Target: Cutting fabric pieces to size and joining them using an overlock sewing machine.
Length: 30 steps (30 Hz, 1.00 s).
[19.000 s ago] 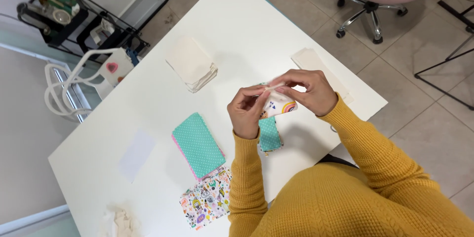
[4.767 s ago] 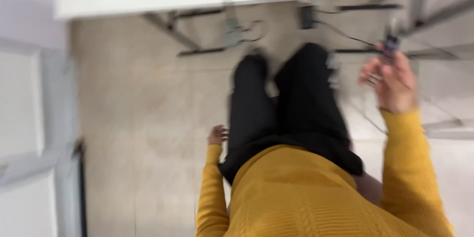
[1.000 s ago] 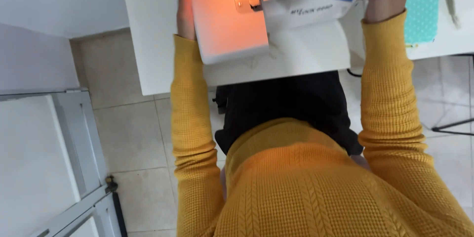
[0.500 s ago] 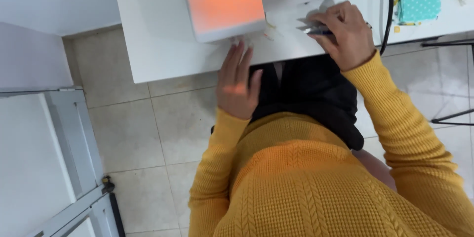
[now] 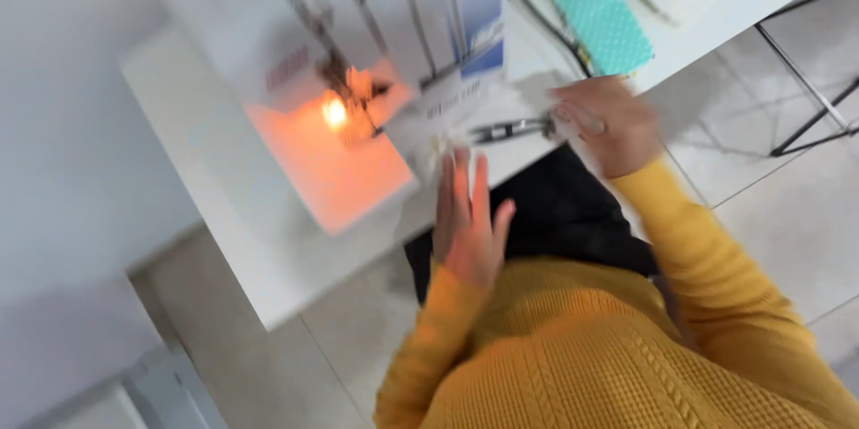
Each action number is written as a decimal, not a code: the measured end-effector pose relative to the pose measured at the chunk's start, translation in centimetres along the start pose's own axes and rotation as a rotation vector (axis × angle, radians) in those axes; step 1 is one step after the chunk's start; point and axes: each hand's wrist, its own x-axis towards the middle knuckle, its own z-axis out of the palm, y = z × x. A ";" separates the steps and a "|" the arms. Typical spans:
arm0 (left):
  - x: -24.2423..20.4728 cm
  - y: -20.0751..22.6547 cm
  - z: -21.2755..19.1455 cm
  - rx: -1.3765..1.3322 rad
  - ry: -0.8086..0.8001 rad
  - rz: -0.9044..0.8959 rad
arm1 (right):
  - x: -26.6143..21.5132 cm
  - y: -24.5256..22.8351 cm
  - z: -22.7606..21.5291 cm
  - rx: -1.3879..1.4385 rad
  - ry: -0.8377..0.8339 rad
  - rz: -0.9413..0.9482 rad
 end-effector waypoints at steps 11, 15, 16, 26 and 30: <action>1.5 -0.3 -1.2 -0.420 -0.050 0.260 | 0.5 6.8 -3.4 -0.212 0.034 0.026; 2.3 0.7 1.2 -0.491 -0.067 0.269 | 1.5 8.3 -3.6 -0.124 -0.062 -0.051; 2.5 0.9 1.8 -0.503 -0.072 0.272 | 1.6 8.6 -3.6 -0.099 -0.077 -0.061; 3.7 2.8 4.6 -0.533 -0.120 0.175 | 1.2 11.1 -4.1 -0.025 -0.139 -0.040; 4.5 3.0 4.6 -0.533 -0.140 0.173 | 1.6 11.1 -4.3 -0.004 -0.129 -0.046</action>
